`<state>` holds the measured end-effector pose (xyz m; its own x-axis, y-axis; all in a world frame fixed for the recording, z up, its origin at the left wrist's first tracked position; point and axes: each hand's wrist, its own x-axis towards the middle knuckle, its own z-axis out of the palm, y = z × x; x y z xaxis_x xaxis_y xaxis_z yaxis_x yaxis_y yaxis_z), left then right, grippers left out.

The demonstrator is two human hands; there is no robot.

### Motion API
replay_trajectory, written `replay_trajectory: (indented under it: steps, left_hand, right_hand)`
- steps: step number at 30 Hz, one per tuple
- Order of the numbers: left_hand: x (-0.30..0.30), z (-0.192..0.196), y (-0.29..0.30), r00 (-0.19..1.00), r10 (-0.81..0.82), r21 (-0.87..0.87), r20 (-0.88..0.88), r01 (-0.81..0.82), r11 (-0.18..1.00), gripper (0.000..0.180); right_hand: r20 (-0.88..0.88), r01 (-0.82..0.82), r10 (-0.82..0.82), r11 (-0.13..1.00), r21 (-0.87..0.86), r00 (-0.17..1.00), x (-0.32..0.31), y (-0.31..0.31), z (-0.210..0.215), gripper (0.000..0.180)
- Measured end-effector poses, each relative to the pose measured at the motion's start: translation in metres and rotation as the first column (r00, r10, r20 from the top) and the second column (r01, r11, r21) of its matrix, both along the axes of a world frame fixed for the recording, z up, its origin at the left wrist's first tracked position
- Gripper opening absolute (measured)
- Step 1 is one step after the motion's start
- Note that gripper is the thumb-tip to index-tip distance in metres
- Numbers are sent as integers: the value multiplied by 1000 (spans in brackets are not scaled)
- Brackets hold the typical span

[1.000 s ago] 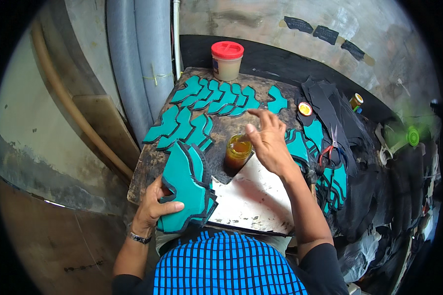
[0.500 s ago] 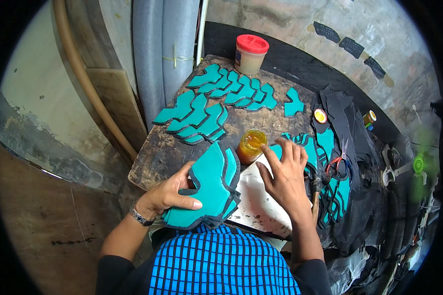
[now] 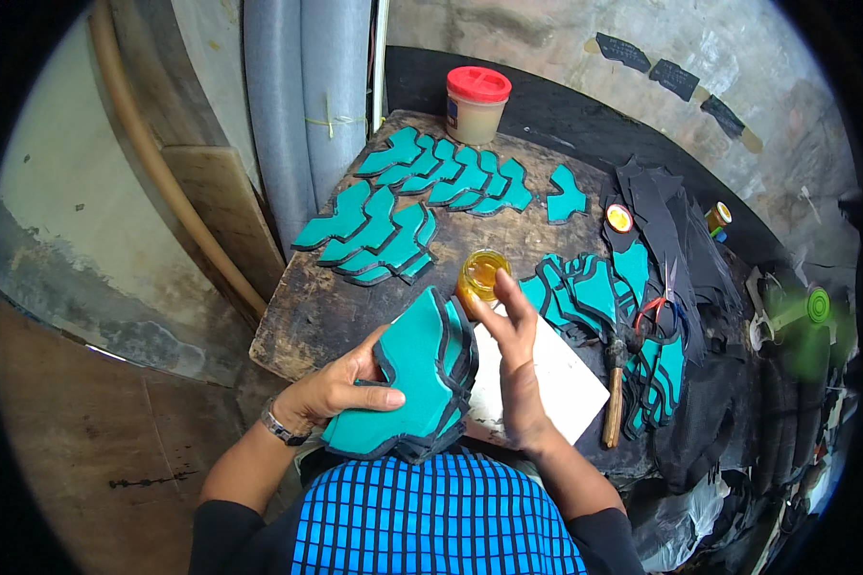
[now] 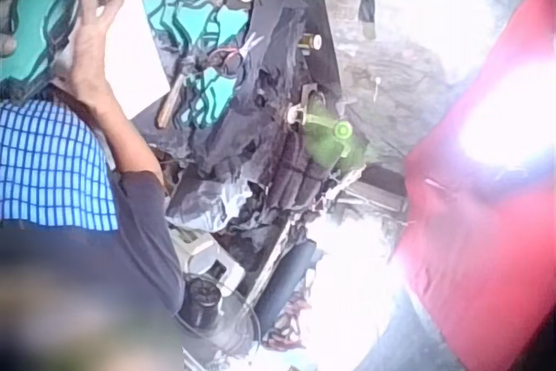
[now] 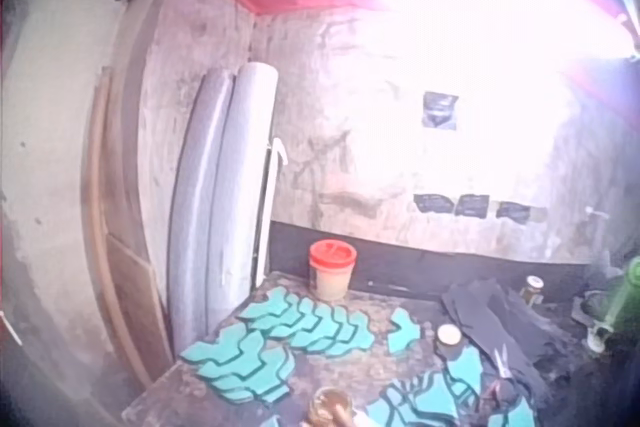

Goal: The person presses a black rubber strip onto the edge of a teal rubber piece using a mallet, then flips and inspects the assembled part. They open a jar of adhesive and apply it by hand to the edges of several teal rubber pieces, stacking them on the table.

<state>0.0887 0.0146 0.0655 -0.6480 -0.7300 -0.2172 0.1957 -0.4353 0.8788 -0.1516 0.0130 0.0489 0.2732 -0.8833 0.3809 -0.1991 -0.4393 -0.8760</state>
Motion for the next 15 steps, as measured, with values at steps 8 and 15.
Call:
replay_trajectory:
  steps: [8,15]
  left_hand:
    - [1,6,-4,987,-97,-134,125,114,984,105]
    - [0,11,2,994,-10,-86,106,19,996,96]
  right_hand:
    - [218,-222,192,967,124,957,-12,-28,15,104]
    - [164,-267,248,958,107,955,-13,-23,12,101]
